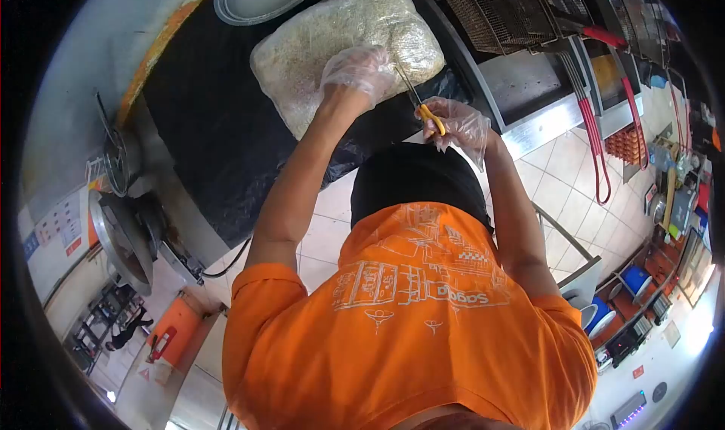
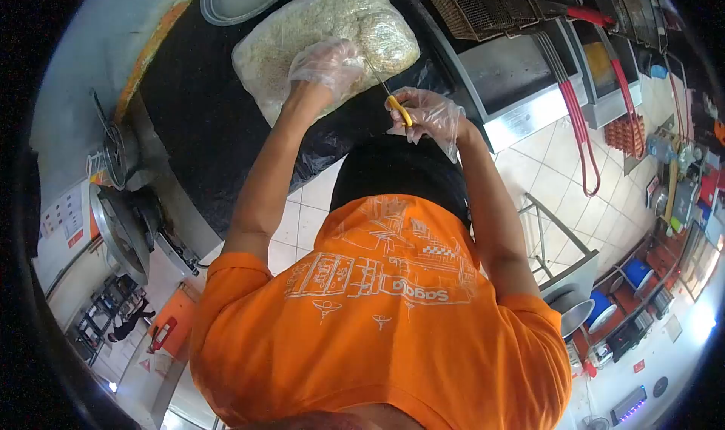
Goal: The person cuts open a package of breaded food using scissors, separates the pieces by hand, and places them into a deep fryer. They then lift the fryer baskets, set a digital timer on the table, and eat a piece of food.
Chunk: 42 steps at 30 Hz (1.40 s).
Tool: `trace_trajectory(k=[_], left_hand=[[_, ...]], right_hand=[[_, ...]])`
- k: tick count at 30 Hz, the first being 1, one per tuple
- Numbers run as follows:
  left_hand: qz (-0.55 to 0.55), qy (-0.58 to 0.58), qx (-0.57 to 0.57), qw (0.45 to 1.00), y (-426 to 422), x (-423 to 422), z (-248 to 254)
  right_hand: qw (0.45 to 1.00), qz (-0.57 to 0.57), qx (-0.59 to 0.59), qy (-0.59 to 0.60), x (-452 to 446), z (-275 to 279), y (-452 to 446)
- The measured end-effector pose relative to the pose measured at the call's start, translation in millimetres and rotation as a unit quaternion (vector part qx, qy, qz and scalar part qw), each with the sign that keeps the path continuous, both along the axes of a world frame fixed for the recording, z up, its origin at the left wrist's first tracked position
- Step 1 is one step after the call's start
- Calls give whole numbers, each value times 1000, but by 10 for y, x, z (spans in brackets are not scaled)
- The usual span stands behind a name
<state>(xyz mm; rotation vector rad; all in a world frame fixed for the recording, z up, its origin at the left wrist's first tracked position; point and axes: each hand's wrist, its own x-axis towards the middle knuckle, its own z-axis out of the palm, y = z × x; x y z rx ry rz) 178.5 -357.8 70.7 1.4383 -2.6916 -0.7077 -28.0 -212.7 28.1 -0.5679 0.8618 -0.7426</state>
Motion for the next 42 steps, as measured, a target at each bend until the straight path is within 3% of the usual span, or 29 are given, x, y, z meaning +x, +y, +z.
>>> trace_trajectory(k=[5, 6, 9, 15, 18, 20, 22, 24, 28, 31, 37, 39, 42], left_hand=[[42, 8, -23, 999, 72, 28, 70], [62, 32, -29, 997, 113, 39, 38], [63, 37, -63, 995, 140, 52, -23], [77, 149, -153, 974, 225, 87, -239], [117, 105, -81, 984, 273, 32, -196], [133, 105, -98, 981, 313, -30, -127], [147, 106, -124, 976, 277, -141, -87], [181, -16, -138, 974, 294, -208, -153], [178, 40, -149, 972, 263, -215, -181], [188, -2, -180, 966, 256, -280, -169], [227, -17, -120, 966, 216, -333, -119], [99, -92, -154, 979, 191, -299, -229], [144, -26, -165, 975, 199, -265, -369]], right_hand=[[999, 32, -12, -24, -96, -139, -80], [998, 25, -43, 43, -73, -44, -81], [993, 33, -77, 87, -57, -226, -76], [991, 37, -127, 28, -91, -291, -107], [995, 16, -101, 18, -106, -259, -213], [993, 13, -101, 61, -97, -250, -296], [995, 5, -99, 26, -92, -253, -378], [997, 13, -70, -26, -76, -294, -445], [994, 25, -108, -11, -62, -276, -567], [994, 23, -103, 26, -45, -212, -638], [994, 16, -107, 32, -50, -208, -780], [994, 17, -100, 30, -10, -159, -803], [997, 3, -74, 4, 78, -31, -851]])
